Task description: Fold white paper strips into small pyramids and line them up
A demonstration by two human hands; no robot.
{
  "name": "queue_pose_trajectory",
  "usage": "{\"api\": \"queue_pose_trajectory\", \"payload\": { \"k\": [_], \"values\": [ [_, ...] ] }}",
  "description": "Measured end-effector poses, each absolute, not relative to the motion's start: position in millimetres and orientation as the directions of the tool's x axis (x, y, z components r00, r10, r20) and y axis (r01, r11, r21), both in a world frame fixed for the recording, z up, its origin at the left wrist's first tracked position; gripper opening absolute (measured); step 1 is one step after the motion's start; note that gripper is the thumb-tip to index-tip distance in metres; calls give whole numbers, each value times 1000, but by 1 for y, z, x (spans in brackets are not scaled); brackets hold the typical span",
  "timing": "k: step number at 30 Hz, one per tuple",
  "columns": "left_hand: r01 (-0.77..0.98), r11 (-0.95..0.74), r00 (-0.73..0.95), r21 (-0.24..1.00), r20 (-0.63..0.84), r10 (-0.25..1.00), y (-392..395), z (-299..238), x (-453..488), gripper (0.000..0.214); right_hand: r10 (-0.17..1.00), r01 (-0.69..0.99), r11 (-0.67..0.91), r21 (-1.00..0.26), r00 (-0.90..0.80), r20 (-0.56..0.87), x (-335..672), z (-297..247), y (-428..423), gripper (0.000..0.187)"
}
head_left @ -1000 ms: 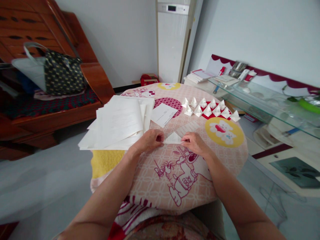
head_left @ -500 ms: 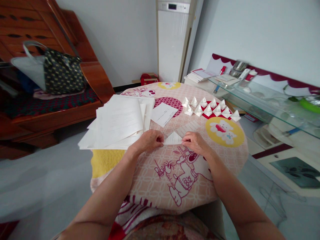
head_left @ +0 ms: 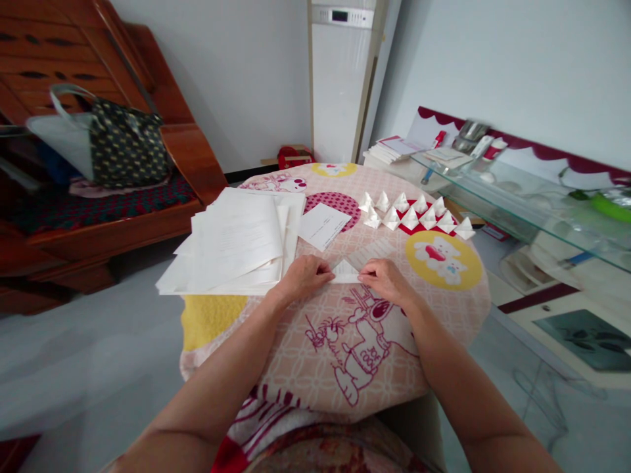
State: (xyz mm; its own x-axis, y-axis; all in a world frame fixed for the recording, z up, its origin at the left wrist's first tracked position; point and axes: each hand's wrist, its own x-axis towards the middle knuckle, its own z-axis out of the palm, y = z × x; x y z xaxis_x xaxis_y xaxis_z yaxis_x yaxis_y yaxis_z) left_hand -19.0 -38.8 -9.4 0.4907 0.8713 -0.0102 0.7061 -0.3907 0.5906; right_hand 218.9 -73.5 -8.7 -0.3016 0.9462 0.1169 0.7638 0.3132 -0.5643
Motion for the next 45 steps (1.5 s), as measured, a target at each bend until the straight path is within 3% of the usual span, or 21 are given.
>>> {"api": "queue_pose_trajectory", "payload": {
  "k": [6,22,45],
  "values": [
    [754,-327,413,569,-24,910,-39,-7,-16,17,975,781,215,-587,-205,84,215,-12,-70,14],
    [824,-311,390,473,-76,918,-39,-1,-13,15,995,858,84,-506,-103,-11,204,-3,-71,9],
    [824,-318,393,469,-69,917,-40,-5,-12,15,995,853,77,-516,-98,-15,206,-8,-65,11]
  ]
}}
